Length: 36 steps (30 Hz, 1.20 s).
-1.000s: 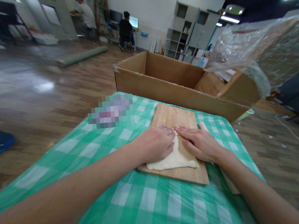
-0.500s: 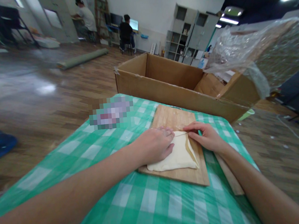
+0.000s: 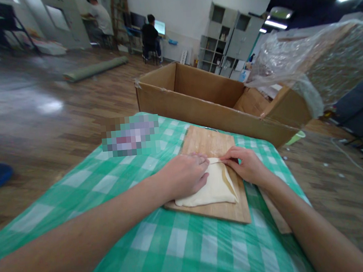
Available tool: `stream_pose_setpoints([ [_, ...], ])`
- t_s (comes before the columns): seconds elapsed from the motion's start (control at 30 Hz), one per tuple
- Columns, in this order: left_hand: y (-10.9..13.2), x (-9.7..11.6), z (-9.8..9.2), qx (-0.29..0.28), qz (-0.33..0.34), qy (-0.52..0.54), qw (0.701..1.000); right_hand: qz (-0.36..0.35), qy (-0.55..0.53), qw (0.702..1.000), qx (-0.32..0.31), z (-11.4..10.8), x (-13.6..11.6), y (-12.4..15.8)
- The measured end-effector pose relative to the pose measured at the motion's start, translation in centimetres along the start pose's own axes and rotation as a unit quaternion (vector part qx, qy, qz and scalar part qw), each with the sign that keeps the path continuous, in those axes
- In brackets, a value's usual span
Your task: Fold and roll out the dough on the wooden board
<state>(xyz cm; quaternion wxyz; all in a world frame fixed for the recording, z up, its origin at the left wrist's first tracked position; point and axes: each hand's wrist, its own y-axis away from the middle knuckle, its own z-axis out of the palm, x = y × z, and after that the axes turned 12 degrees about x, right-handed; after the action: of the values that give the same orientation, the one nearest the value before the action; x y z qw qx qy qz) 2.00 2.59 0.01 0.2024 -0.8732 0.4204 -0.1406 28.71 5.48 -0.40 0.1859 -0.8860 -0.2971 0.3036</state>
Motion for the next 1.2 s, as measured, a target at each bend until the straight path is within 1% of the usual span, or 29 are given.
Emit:
stream_pose_setpoints([
  [0.1, 0.0, 0.0, 0.1, -0.003, 0.002, -0.002, 1.0, -0.005, 0.007, 1.0, -0.011, -0.2, -0.4, -0.2],
  [0.2, 0.1, -0.1, 0.1, -0.003, 0.004, -0.004, 1.0, 0.005, -0.013, 1.0, 0.001, -0.1, -1.0, -0.4],
  [0.27, 0.1, -0.2, 0.2, 0.0, 0.005, -0.005, 1.0, -0.006, -0.021, 1.0, -0.003, 0.1, -1.6, -0.3],
  [0.37, 0.1, 0.0, 0.3, 0.009, 0.004, -0.005, 1.0, -0.043, 0.007, 0.997, -0.061, 0.5, -2.8, -0.1],
  [0.43, 0.1, 0.2, 0.3, 0.011, 0.0, -0.005, 1.0, -0.053, 0.04, 0.993, -0.098, 0.7, -3.5, 0.2],
  [0.5, 0.1, 0.3, 0.1, 0.008, -0.008, 0.0, 1.0, -0.048, 0.069, 0.99, -0.116, 0.7, -3.9, 0.4],
  [0.57, 0.0, -0.1, -0.4, 0.002, -0.032, 0.011, 0.999, -0.037, 0.081, 0.989, -0.121, 0.7, -4.0, 0.5],
  [0.67, 0.0, -1.7, -1.2, -0.001, -0.084, 0.037, 0.996, -0.029, 0.069, 0.991, -0.113, 0.8, -3.6, 0.6],
  [0.77, 0.0, -4.1, -1.8, 0.004, -0.105, 0.093, 0.99, -0.031, 0.046, 0.993, -0.1, 1.1, -2.9, 0.7],
  [0.83, 0.0, -5.4, -1.9, -0.01, -0.121, 0.14, 0.983, -0.035, 0.038, 0.995, -0.088, 1.3, -2.7, 0.7],
  [0.9, 0.1, -6.2, -2.0, -0.034, -0.146, 0.171, 0.974, -0.044, 0.031, 0.996, -0.068, 1.5, -2.7, 0.7],
  [0.97, 0.1, -6.5, -2.1, -0.044, -0.161, 0.182, 0.969, -0.055, 0.022, 0.997, -0.043, 1.6, -2.8, 0.6],
  [1.0, 0.0, -6.5, -2.0, -0.039, -0.161, 0.18, 0.97, -0.057, 0.018, 0.998, -0.03, 1.6, -2.9, 0.6],
  [1.1, -0.2, -5.8, -1.5, 0.004, -0.133, 0.176, 0.975, -0.047, 0.022, 0.999, 0.003, 1.6, -3.3, 0.5],
  [1.2, -0.3, -5.0, -0.3, 0.05, -0.118, 0.185, 0.974, -0.034, 0.028, 0.999, 0.002, 1.8, -3.6, 0.4],
])
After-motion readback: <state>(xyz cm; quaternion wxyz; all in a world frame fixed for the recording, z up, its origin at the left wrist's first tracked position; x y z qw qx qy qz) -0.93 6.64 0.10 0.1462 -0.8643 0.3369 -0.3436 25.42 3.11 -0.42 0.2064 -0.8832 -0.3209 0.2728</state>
